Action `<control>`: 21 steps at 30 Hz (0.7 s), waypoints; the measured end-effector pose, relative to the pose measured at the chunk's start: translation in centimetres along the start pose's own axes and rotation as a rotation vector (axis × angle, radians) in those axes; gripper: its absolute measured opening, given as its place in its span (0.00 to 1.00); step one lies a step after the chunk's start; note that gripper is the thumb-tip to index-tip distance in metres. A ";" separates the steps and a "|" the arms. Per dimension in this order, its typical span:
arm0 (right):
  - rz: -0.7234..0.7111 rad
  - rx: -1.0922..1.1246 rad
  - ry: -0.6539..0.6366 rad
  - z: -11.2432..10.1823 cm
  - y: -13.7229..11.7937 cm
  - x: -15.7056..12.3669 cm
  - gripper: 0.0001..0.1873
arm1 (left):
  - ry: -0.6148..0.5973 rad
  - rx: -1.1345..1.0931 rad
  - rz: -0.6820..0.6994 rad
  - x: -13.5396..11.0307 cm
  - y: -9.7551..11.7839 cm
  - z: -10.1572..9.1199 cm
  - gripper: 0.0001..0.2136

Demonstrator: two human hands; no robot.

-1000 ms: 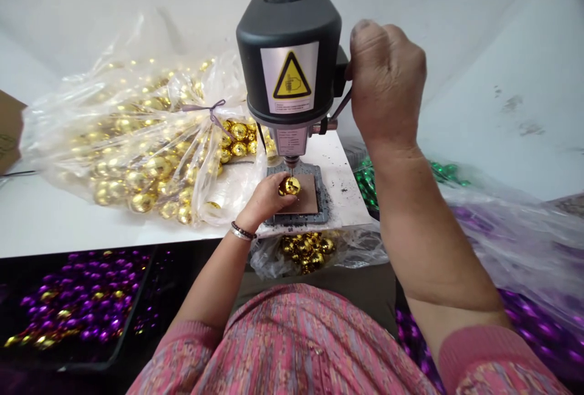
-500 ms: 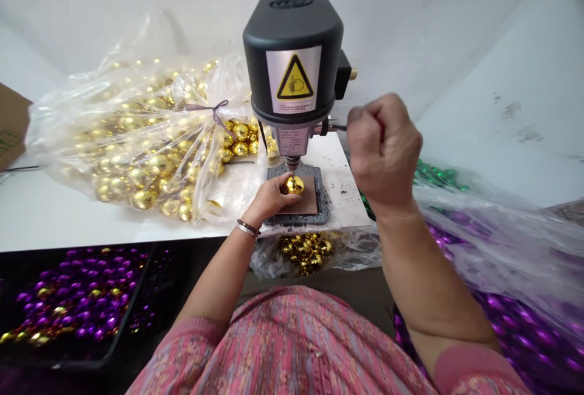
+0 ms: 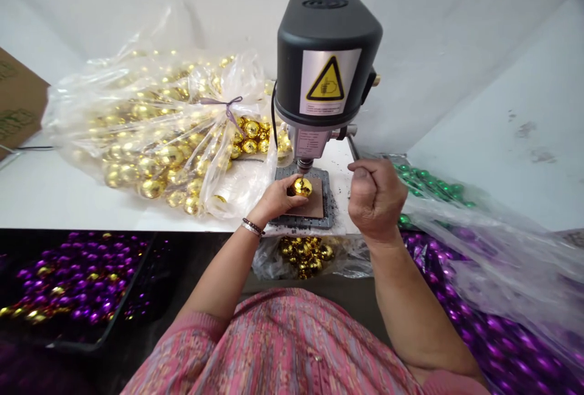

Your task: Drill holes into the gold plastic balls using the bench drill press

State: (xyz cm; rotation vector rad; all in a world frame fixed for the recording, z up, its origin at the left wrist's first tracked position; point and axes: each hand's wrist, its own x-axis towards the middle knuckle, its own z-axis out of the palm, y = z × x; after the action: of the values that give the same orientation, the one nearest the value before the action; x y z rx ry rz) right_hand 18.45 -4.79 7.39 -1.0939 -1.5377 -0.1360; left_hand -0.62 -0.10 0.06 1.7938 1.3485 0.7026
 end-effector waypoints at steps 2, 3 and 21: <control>0.010 0.000 0.017 0.2 0.3 -0.3 0.11 | -0.009 0.004 0.007 0.1 -0.3 0.0 0.29; 0.008 0.001 0.026 0.4 0.5 -0.6 0.10 | -0.011 0.008 0.011 0.1 -0.4 0.0 0.29; 0.190 0.152 0.080 -0.4 -2.4 5.0 0.14 | 0.050 0.084 0.028 -0.9 -0.6 0.6 0.30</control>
State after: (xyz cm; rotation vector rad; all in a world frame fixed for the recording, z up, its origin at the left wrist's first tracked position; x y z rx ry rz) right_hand 17.71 -3.62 12.80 -1.0935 -1.3425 0.0655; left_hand -0.68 -1.01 -0.78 1.8753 1.4068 0.7193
